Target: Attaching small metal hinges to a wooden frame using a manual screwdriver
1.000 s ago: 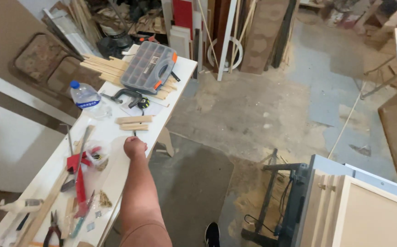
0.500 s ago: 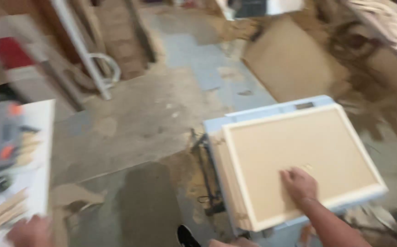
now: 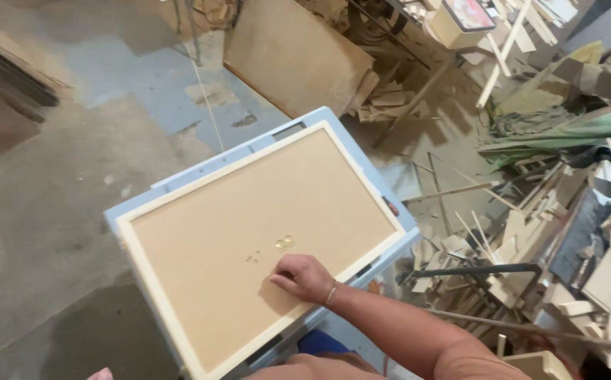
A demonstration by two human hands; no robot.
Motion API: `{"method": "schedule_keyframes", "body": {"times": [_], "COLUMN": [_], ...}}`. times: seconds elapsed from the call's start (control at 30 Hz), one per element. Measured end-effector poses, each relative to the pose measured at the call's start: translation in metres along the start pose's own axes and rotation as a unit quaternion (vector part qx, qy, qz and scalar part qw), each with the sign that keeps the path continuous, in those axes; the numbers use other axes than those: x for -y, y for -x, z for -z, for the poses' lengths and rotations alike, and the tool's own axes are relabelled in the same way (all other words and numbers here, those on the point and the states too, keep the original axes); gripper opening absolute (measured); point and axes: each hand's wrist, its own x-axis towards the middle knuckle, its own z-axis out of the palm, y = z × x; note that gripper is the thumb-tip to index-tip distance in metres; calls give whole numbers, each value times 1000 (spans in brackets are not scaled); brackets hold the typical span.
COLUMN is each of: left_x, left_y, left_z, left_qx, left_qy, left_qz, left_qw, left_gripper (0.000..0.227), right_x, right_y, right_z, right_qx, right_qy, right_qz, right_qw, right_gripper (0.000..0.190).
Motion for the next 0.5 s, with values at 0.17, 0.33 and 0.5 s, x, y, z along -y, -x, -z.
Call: {"method": "schedule_keyframes", "body": {"times": [0.17,0.33,0.5], "left_x": [-213,-340,-420], "left_y": [58,54,36], "left_z": [-28,-75,-117], "left_qx": [-10,113,182], "left_qy": [54,-63,-192], "left_qz": [-72,-301,-357], "left_qw": [996,945,896], "left_gripper": [17,19,40], "right_x": [-63,-137,-168], "right_y": [29,50,52], "right_z": [84,142,177], "right_qx": [-34,-154,-250], "right_qy": [0,20,2], "right_qz": [-52,-188,-277], "right_qw": [998,970,928], "right_gripper": [20,21,23]}}
